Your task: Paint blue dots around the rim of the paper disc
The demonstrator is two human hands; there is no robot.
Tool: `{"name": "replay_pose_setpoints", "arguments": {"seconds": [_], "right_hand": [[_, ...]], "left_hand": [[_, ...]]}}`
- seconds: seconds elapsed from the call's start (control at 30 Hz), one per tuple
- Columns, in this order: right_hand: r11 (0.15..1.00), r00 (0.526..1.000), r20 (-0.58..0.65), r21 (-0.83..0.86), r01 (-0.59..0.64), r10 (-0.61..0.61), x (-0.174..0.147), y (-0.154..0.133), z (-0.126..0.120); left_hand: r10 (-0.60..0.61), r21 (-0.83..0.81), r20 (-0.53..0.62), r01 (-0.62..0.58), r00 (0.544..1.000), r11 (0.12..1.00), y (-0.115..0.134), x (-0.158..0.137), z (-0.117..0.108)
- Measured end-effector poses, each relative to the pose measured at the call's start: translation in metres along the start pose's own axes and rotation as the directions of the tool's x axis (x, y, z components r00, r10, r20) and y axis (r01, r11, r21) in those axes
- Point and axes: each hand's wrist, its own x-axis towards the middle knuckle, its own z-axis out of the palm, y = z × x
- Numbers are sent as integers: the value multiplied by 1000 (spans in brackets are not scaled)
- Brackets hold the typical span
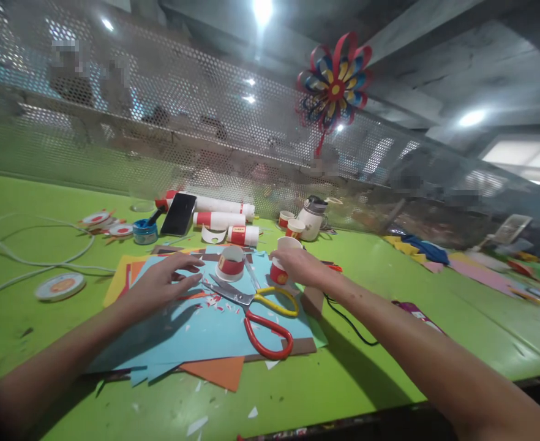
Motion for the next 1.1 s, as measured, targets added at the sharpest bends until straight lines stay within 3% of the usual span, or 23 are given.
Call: {"name": "replay_pose_setpoints", "arguments": {"seconds": [0.27,0.4,0.53,0.63,0.77,0.93,1.1], "right_hand": [[986,978,-178,146,-81,106,-20,-11,39],[954,962,-215,280,-103,167,-24,-8,38],[909,933,-241,386,-159,266,-11,6,23],[874,879,-295,428,-229,375,20,26,4],[799,784,-310,487,-354,537,85,54,-12],[647,674,-238,611,-456,699,165,70,4],[518,634,-167,744,-422,755,215,68,27]], "left_hand": [[28,5,-28,-27,999,1000,-1,0,-1],[32,-3,-32,-32,999,999,-3,0,-1],[28,-6,-34,-28,999,1000,-4,0,-1],[32,6,-35,-32,999,999,-4,0,-1],[58,24,-22,-58,998,998,-3,-2,2],[85,51,-2,-85,996,995,-7,-5,6],[99,87,22,-100,995,991,-12,-8,6]]}}
